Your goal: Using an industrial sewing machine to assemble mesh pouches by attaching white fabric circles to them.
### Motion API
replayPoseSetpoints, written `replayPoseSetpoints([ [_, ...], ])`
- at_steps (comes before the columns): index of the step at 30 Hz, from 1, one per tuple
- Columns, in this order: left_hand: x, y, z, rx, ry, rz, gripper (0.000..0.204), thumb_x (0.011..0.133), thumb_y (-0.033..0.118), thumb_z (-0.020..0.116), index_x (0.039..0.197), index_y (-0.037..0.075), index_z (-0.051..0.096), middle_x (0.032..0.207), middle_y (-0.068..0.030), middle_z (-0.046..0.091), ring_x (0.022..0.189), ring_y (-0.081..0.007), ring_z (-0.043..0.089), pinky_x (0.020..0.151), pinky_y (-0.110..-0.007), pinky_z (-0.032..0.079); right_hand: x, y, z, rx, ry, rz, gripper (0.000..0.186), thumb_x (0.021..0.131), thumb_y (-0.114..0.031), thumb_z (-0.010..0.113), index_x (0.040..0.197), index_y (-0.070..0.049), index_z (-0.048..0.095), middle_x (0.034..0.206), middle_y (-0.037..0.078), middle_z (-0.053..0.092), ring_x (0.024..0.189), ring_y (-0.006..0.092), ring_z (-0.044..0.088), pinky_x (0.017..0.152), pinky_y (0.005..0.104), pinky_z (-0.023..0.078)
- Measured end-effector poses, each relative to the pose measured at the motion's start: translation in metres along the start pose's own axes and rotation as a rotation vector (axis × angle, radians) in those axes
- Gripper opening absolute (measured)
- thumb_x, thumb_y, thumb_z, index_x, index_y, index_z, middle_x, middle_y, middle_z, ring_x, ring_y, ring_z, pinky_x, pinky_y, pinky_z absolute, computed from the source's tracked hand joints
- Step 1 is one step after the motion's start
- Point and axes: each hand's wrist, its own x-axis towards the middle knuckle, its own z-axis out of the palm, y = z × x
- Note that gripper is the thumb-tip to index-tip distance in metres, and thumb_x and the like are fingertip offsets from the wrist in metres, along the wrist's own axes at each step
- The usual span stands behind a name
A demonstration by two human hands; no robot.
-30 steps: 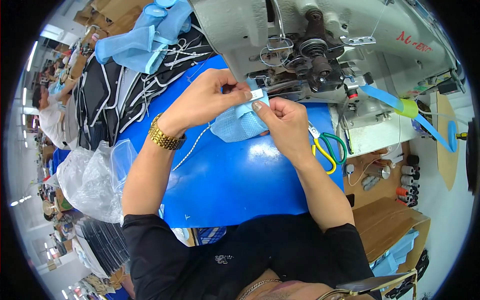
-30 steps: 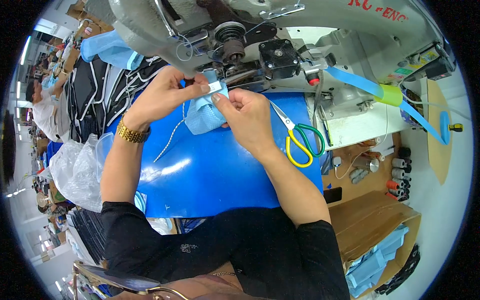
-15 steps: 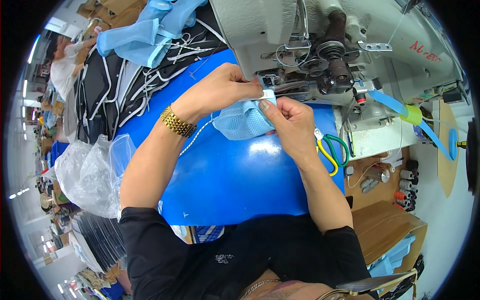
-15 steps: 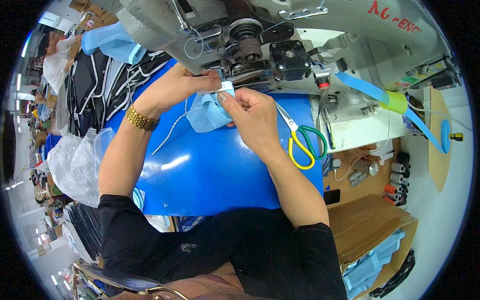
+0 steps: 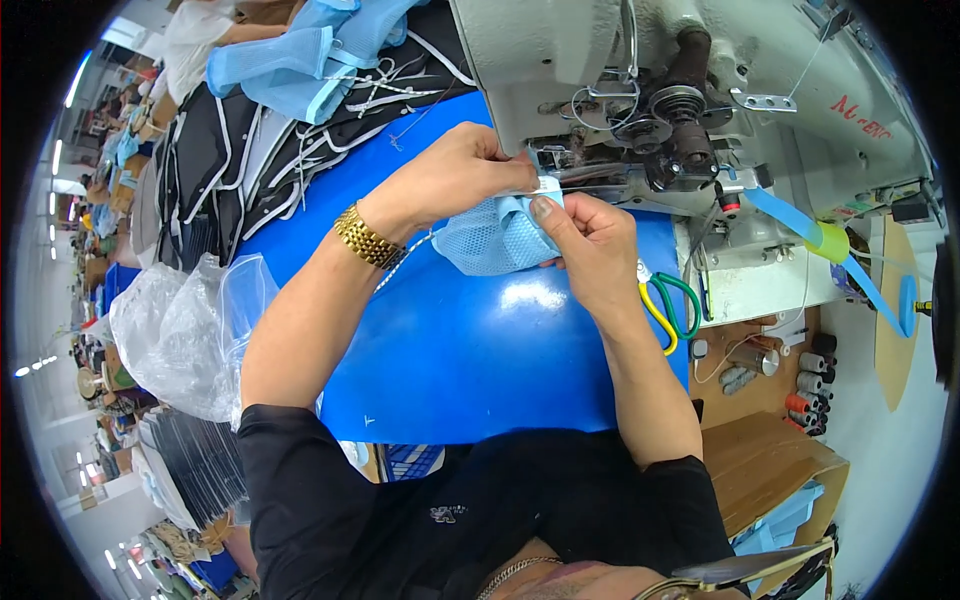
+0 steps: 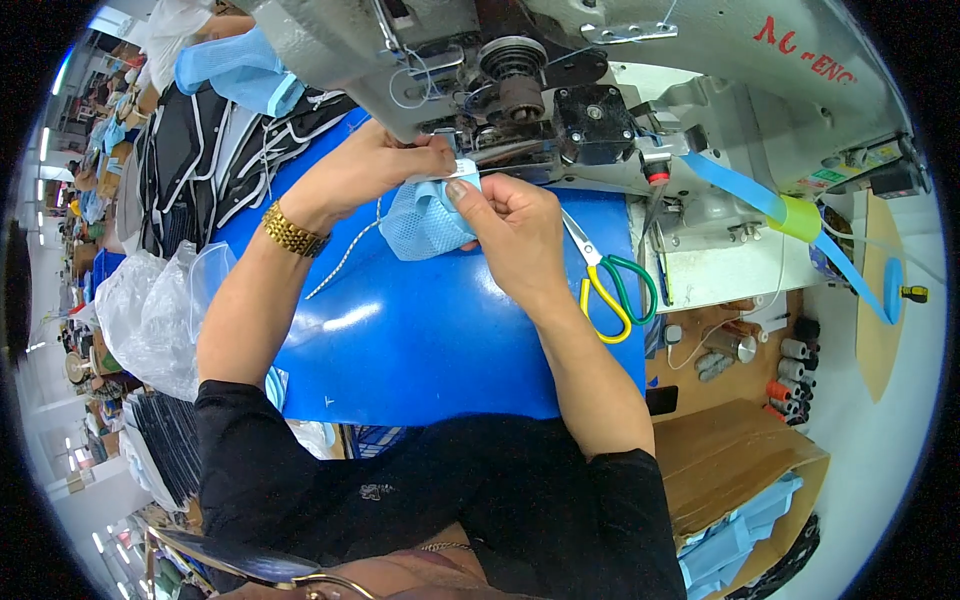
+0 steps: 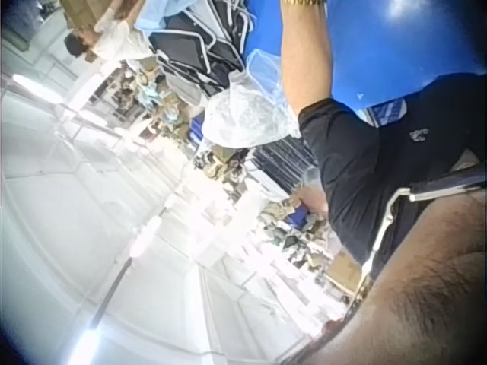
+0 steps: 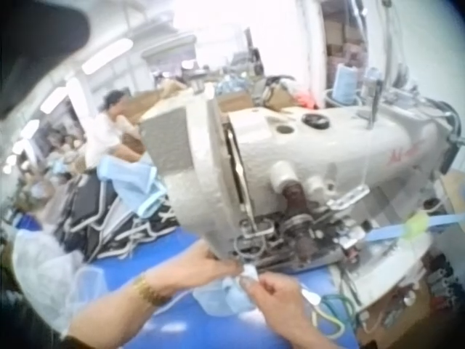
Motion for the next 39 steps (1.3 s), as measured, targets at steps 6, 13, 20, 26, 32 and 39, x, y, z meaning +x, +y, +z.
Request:
replayPoseSetpoints([
  [6, -0.001, 0.002, 0.003, -0.012, 0.028, 0.017, 0.019, 0.081, 0.017, 0.067, 0.079, -0.002, 0.068, 0.074, -0.0011, 0.063, 0.067, -0.0063, 0.052, 0.061, -0.025, 0.042, 0.000, 0.003, 0.000, 0.032, -0.011, 0.003, 0.029, 0.092, -0.028, 0.067, 0.086, 0.000, 0.070, 0.067, 0.002, 0.066, 0.057, 0.0050, 0.057, 0.050, 0.0210, 0.047],
  [13, 0.000, 0.005, 0.004, 0.018, 0.051, -0.022, 0.018, 0.081, 0.016, 0.067, 0.079, -0.002, 0.068, 0.075, -0.0008, 0.063, 0.070, -0.0065, 0.053, 0.064, -0.025, 0.043, 0.003, 0.006, 0.000, -0.027, 0.015, -0.042, 0.032, 0.092, -0.031, 0.066, 0.083, -0.001, 0.070, 0.062, 0.001, 0.064, 0.053, 0.0052, 0.056, 0.046, 0.0209, 0.041],
  [20, -0.003, 0.008, 0.004, -0.031, 0.043, -0.025, 0.016, 0.081, 0.016, 0.068, 0.078, 0.000, 0.068, 0.076, -0.0005, 0.063, 0.071, -0.0070, 0.052, 0.068, -0.025, 0.043, 0.004, 0.002, 0.000, -0.022, 0.027, -0.048, 0.032, 0.092, -0.031, 0.065, 0.083, 0.000, 0.070, 0.061, 0.001, 0.064, 0.053, 0.0064, 0.058, 0.046, 0.0210, 0.041],
  [26, -0.002, 0.007, 0.004, 0.011, 0.054, -0.047, 0.016, 0.081, 0.016, 0.068, 0.077, 0.000, 0.068, 0.076, -0.0002, 0.063, 0.072, -0.0068, 0.053, 0.067, -0.025, 0.044, 0.002, 0.002, 0.000, -0.033, 0.030, -0.047, 0.032, 0.093, -0.030, 0.065, 0.083, 0.000, 0.070, 0.060, 0.001, 0.063, 0.052, 0.0060, 0.057, 0.046, 0.0211, 0.041],
  [32, -0.004, 0.014, 0.005, 0.037, 0.060, -0.098, 0.016, 0.080, 0.015, 0.069, 0.082, -0.001, 0.070, 0.079, -0.0018, 0.065, 0.074, -0.0075, 0.055, 0.069, -0.025, 0.044, 0.003, 0.001, 0.000, -0.043, 0.033, -0.078, 0.032, 0.092, -0.028, 0.065, 0.081, 0.002, 0.070, 0.058, 0.002, 0.062, 0.049, 0.0067, 0.056, 0.045, 0.0217, 0.042],
  [39, -0.003, 0.014, 0.004, 0.035, 0.131, -0.076, 0.018, 0.081, 0.014, 0.069, 0.087, -0.002, 0.072, 0.083, -0.0057, 0.068, 0.078, -0.0106, 0.059, 0.073, -0.027, 0.047, 0.008, -0.006, 0.001, -0.093, 0.068, -0.099, 0.032, 0.092, -0.025, 0.064, 0.080, 0.004, 0.070, 0.059, 0.006, 0.064, 0.050, 0.0100, 0.060, 0.045, 0.0231, 0.043],
])
